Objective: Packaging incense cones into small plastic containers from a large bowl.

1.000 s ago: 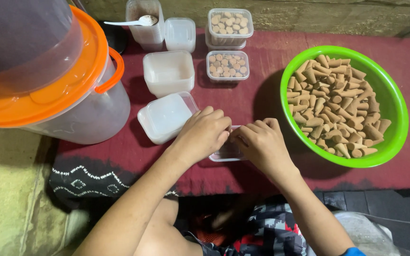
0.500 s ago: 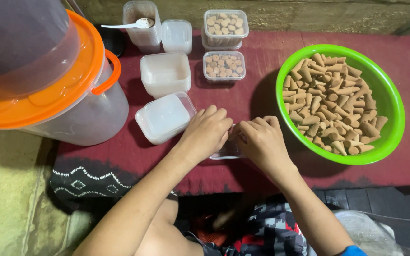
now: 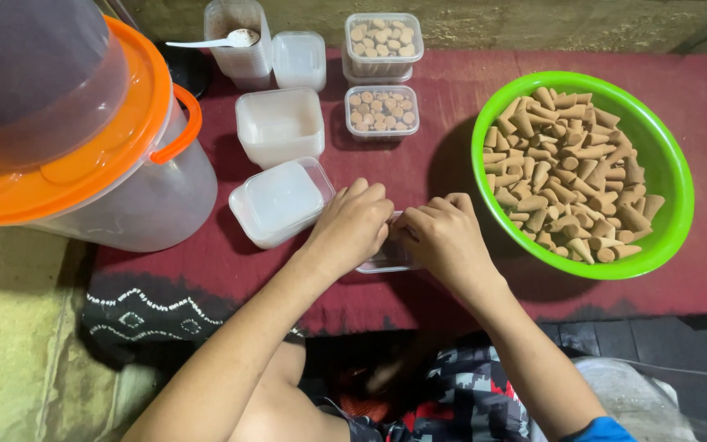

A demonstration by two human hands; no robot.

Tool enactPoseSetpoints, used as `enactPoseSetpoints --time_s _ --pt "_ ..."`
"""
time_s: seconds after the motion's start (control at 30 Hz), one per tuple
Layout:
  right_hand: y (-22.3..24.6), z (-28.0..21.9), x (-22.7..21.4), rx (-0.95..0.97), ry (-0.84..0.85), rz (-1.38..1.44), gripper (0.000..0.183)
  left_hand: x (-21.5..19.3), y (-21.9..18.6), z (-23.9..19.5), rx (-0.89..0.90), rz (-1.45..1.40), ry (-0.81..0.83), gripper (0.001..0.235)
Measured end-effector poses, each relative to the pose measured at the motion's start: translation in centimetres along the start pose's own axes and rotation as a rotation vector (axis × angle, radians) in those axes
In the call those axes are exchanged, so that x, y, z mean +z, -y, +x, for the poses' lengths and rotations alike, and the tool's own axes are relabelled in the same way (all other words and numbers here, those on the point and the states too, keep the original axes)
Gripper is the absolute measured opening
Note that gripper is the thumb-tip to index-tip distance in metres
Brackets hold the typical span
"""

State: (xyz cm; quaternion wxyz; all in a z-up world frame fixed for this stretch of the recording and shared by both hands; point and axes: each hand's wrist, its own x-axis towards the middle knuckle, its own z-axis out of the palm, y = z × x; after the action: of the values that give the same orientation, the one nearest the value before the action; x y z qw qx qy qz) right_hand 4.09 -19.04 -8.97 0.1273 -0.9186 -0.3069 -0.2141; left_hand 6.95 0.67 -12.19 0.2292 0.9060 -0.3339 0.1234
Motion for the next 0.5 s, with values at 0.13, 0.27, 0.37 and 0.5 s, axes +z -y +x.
enactPoseSetpoints --time_s 0.13,0.27,0.37,0.5 --pt "0.1 0.0 0.0 -0.001 0.02 0.003 0.017 -0.7 -0.3 0.1 0.011 0.032 -0.022 0.007" --pt "-0.2 -0.5 0.6 0.006 0.017 0.008 0.017 -1.6 -0.5 0.2 0.01 -0.049 0.013 0.011" --pt "-0.2 -0.5 0.7 0.008 0.009 0.019 0.018 -3.1 -1.0 0.2 -0.014 -0.101 -0.007 0.013" --pt "-0.4 -0.7 0.5 0.008 0.004 0.039 0.021 -4.5 -1.6 0.2 -0.032 -0.131 -0.061 0.017"
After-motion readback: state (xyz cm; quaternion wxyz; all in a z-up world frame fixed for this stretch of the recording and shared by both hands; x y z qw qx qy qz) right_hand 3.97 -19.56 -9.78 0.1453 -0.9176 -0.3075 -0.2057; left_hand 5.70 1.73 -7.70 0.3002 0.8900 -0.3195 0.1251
